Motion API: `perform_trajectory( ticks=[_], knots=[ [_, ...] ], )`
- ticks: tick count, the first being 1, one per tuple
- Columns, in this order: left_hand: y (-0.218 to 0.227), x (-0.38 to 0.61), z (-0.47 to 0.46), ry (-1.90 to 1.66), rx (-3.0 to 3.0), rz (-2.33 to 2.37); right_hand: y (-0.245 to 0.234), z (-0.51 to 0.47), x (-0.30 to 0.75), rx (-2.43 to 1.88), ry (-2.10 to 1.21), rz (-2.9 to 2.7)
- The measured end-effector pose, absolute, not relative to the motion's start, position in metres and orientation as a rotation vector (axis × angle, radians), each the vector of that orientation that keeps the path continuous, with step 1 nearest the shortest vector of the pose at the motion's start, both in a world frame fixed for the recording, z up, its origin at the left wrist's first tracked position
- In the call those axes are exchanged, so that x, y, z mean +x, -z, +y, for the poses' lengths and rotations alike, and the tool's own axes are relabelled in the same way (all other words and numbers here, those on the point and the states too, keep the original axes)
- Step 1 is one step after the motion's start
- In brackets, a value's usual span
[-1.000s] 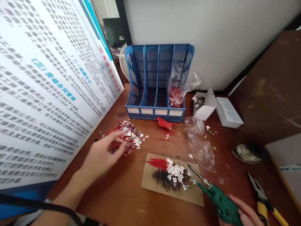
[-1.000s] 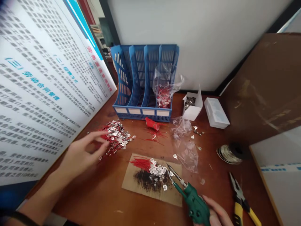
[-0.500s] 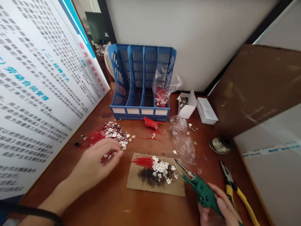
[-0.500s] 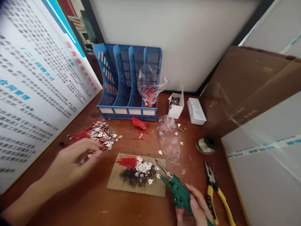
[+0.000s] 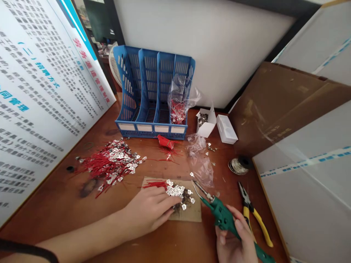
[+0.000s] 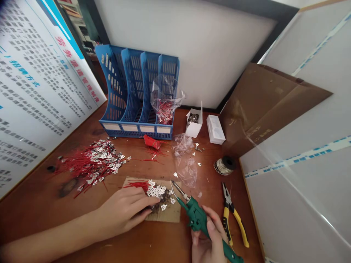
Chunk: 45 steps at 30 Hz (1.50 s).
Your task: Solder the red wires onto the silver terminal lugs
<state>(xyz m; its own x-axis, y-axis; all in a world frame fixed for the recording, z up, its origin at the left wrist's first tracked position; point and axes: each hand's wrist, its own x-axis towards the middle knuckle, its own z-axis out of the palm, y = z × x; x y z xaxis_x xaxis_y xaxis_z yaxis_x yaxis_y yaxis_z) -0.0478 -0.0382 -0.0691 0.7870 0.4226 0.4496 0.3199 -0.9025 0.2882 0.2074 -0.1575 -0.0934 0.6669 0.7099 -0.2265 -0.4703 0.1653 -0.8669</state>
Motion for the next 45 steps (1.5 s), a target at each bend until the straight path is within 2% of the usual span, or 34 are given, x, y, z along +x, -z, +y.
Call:
perform_trajectory(
  ticks=[15, 28, 45],
  knots=[
    [0.069, -0.058, -0.036, -0.698, 2.911, 0.514, 0.089, -0.156, 0.206, -1.098, -0.827, -0.274],
    [0.057, -0.083, -0.02, -0.674, 2.776, 0.5, 0.084, -0.154, 0.202, -1.116, -0.779, -0.277],
    [0.067, -0.072, -0.018, -0.686, 2.785, 0.506, 0.084, -0.154, 0.203, -1.163, -0.814, -0.195]
  ],
)
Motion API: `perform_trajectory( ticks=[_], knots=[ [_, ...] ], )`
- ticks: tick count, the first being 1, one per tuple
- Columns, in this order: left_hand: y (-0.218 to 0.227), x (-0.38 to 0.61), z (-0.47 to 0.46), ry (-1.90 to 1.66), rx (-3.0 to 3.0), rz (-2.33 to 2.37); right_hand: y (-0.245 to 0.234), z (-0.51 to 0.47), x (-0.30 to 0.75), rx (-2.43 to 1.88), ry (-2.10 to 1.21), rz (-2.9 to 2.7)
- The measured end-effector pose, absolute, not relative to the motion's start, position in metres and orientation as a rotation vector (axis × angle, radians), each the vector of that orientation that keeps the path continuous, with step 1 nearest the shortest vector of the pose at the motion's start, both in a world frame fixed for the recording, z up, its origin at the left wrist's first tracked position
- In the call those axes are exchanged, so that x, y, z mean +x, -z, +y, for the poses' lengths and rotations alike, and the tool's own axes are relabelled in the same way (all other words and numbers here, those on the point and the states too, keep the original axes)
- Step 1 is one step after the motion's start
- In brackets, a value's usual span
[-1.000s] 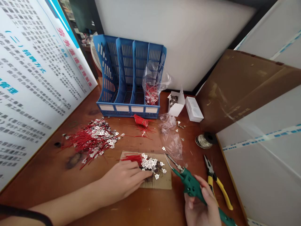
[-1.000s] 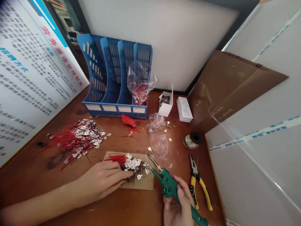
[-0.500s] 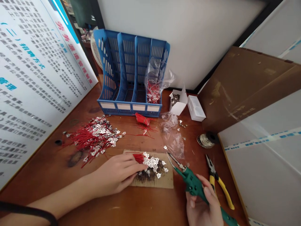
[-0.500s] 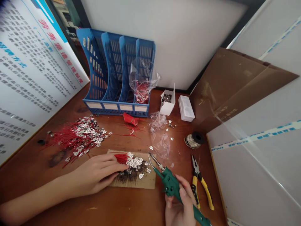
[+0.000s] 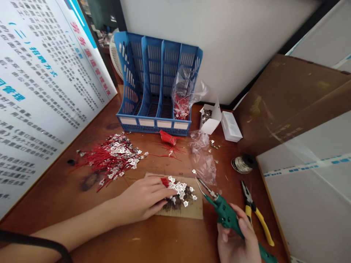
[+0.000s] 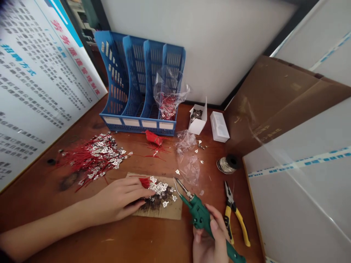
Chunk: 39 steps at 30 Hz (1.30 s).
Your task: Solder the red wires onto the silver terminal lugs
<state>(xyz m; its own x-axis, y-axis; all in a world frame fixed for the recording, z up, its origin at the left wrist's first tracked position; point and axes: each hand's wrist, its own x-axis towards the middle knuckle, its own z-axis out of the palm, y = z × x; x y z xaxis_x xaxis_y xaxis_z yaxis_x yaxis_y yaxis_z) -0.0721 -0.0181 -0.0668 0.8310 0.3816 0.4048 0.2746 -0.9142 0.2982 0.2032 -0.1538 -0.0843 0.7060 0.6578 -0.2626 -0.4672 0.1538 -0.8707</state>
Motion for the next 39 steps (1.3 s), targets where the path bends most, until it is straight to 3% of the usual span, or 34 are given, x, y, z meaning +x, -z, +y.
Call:
perform_trajectory(
  ticks=[29, 39],
  knots=[
    [0.077, -0.07, -0.033, -0.872, 2.657, 0.73, 0.083, -0.154, 0.203, -1.213, -0.817, -0.141],
    [0.08, -0.07, -0.036, -0.86, 2.591, 0.745, 0.108, -0.168, 0.218, -1.131, -0.896, -0.304]
  ],
)
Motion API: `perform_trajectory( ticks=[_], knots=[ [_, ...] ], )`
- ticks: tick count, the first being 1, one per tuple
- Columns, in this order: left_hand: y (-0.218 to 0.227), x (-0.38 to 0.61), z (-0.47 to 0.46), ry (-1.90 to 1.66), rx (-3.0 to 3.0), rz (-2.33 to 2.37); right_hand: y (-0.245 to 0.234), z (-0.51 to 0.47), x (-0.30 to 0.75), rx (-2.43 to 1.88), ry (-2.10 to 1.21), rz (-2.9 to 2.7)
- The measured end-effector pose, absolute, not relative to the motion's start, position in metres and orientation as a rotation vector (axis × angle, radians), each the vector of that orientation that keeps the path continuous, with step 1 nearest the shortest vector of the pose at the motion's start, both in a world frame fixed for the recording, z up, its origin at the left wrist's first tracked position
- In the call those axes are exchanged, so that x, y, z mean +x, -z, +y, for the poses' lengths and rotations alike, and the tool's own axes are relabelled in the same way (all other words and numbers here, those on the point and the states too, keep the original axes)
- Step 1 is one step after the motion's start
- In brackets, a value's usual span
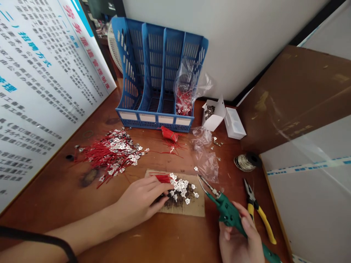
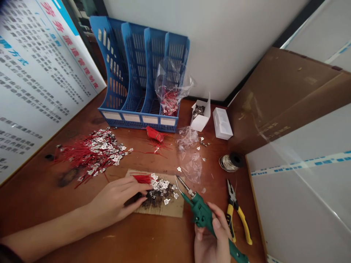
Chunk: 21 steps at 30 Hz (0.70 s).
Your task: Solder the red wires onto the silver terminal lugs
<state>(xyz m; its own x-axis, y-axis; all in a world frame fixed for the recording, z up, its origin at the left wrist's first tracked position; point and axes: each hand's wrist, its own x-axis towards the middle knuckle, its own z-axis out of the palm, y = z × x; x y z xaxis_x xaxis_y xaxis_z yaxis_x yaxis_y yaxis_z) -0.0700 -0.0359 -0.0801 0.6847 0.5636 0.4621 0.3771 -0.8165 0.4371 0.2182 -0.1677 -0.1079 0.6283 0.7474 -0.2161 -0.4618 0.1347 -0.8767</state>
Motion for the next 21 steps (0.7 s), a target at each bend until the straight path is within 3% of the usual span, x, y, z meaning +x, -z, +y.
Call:
perform_trajectory(
  ticks=[21],
  knots=[
    [0.078, -0.082, -0.038, -0.827, 2.592, 0.82, 0.091, -0.159, 0.206, -1.209, -0.757, -0.244]
  ],
)
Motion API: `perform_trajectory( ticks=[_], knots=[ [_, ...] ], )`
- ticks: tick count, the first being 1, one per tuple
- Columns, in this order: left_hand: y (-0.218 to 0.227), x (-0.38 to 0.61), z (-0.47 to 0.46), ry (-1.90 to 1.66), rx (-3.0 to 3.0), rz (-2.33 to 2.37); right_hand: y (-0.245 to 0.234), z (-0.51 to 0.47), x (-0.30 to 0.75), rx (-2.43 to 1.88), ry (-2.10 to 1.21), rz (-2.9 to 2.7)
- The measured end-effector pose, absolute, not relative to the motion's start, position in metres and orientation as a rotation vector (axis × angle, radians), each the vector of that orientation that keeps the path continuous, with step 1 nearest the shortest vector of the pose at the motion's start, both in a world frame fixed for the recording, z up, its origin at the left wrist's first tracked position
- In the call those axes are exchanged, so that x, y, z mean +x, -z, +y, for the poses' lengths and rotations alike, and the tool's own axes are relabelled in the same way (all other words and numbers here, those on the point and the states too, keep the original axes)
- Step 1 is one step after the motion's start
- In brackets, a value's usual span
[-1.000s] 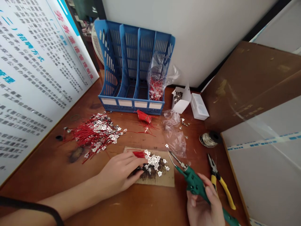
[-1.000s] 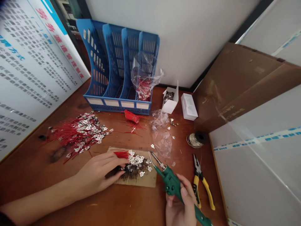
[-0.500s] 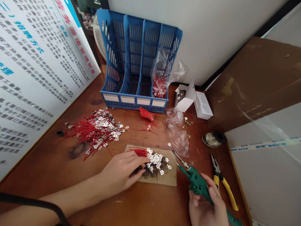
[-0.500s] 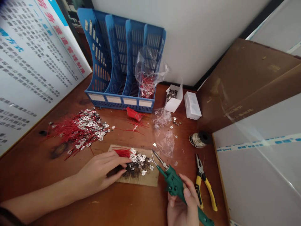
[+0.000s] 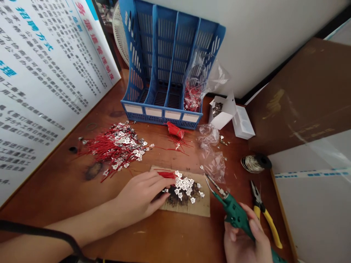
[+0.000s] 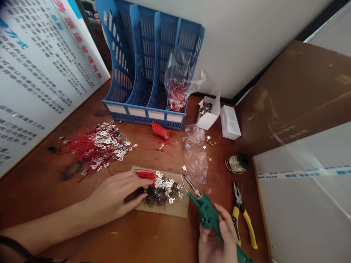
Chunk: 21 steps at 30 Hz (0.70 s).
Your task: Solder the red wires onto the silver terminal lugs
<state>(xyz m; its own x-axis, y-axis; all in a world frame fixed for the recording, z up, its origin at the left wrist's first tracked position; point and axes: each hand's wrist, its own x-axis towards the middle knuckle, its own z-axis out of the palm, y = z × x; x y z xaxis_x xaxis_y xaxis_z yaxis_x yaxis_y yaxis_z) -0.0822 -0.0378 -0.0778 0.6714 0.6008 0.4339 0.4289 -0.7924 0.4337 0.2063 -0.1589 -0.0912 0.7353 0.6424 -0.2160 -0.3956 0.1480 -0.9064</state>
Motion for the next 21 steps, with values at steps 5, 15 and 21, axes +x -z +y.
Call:
perform_trajectory(
  ticks=[5, 15, 21],
  knots=[
    [0.0807, -0.0824, -0.0408, -0.833, 2.597, 0.858, 0.0931, -0.161, 0.2081, -1.231, -0.785, -0.225],
    [0.0829, -0.0833, -0.0386, -0.834, 2.591, 0.814, 0.0921, -0.159, 0.2076, -1.212, -0.767, -0.278],
    [0.0829, -0.0857, -0.0384, -0.858, 2.557, 0.806, 0.0877, -0.1563, 0.2038, -1.193, -0.756, -0.247]
  ],
)
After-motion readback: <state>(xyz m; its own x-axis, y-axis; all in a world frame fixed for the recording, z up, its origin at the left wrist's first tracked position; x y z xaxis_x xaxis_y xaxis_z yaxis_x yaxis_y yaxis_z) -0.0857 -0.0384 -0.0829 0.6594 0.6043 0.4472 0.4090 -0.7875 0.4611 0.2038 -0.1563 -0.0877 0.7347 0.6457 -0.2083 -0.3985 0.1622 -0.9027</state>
